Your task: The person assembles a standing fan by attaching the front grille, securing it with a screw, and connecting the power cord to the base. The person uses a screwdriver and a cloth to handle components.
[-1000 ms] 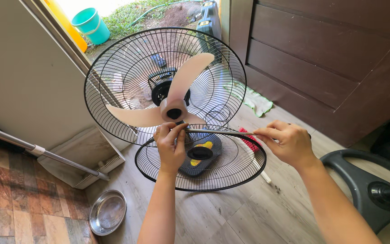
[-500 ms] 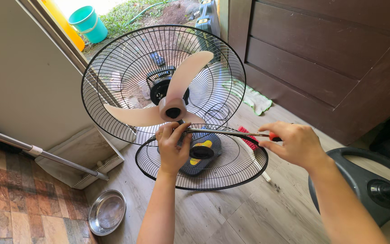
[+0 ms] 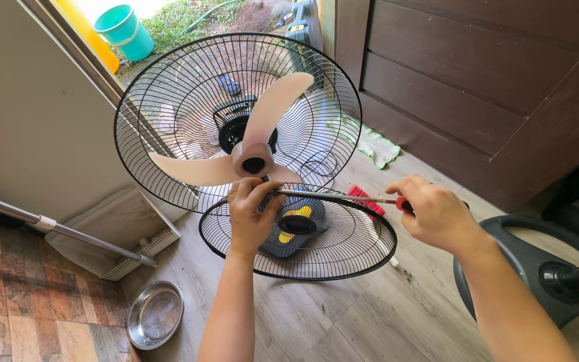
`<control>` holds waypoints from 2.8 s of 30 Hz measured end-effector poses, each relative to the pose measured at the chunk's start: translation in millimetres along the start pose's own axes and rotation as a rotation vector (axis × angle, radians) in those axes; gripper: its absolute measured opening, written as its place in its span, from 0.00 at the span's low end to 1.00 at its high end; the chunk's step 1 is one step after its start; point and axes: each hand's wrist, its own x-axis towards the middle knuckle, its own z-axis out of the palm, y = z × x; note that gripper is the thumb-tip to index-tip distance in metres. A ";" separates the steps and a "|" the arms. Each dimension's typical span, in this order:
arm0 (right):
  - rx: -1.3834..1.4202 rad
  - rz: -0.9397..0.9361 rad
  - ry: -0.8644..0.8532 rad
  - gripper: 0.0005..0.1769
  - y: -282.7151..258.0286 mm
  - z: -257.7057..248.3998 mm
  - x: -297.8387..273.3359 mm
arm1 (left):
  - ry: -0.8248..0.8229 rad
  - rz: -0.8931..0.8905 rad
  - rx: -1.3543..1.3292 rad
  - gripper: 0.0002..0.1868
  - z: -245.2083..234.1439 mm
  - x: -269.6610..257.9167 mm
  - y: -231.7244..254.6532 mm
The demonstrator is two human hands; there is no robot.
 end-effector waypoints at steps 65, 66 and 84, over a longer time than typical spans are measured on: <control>0.966 0.781 0.324 0.15 64.2 4.3 -20.8 | -0.105 -0.110 0.127 0.09 4.4 -31.0 -0.1; 1.080 0.725 0.339 0.14 69.9 5.2 -23.3 | -0.120 -0.104 0.129 0.09 3.2 -28.5 5.0; 0.785 0.681 0.014 0.10 88.3 -31.6 -62.6 | -0.510 0.221 0.035 0.12 -52.9 24.2 155.8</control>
